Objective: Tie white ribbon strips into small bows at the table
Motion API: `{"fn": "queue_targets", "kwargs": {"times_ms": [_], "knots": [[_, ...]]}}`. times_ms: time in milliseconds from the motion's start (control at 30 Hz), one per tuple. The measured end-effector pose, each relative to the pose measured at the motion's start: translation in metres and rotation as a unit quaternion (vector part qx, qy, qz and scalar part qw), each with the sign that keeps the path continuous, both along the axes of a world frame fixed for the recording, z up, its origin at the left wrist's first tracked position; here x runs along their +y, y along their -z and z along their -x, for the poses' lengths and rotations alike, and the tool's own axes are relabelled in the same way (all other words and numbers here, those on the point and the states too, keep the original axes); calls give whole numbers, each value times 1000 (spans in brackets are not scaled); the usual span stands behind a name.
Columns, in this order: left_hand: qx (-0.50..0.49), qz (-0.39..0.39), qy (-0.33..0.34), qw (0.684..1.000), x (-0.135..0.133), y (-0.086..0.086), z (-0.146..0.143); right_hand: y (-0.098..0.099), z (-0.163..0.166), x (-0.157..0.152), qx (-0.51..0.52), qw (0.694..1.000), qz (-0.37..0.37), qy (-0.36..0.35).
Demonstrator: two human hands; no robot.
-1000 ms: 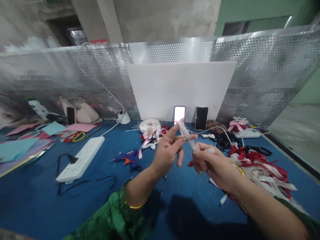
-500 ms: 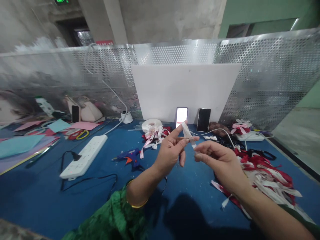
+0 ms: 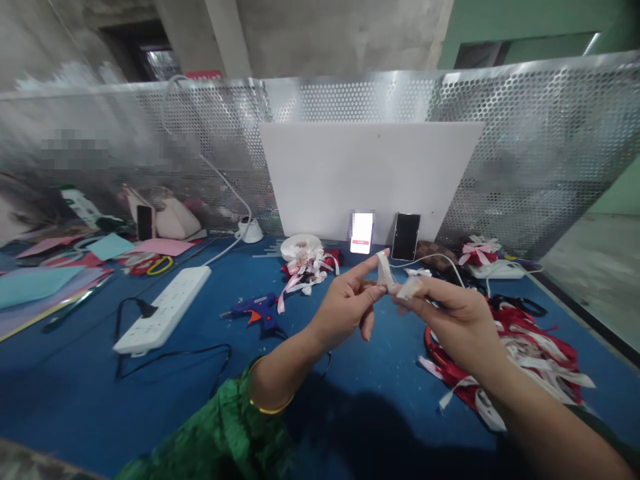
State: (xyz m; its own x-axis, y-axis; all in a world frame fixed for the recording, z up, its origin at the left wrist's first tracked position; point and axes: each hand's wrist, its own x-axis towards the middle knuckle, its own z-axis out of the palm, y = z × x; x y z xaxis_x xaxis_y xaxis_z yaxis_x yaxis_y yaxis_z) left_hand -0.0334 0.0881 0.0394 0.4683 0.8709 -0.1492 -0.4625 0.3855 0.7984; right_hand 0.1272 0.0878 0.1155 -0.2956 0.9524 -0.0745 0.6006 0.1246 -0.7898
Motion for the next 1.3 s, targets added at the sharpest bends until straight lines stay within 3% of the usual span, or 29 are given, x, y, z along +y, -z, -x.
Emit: {"fn": "queue_targets", "kwargs": {"times_ms": [167, 667, 1300], "knots": [[13, -11, 49, 999, -3, -1, -2, 2, -2, -1, -68, 990, -121, -10], [14, 2, 82, 997, -6, -4, -5, 9, -1, 2, -127, 977, -171, -11], [86, -8, 45, 995, -10, -8, -8, 15, 2, -1, -122, 969, -216, -20]]}}
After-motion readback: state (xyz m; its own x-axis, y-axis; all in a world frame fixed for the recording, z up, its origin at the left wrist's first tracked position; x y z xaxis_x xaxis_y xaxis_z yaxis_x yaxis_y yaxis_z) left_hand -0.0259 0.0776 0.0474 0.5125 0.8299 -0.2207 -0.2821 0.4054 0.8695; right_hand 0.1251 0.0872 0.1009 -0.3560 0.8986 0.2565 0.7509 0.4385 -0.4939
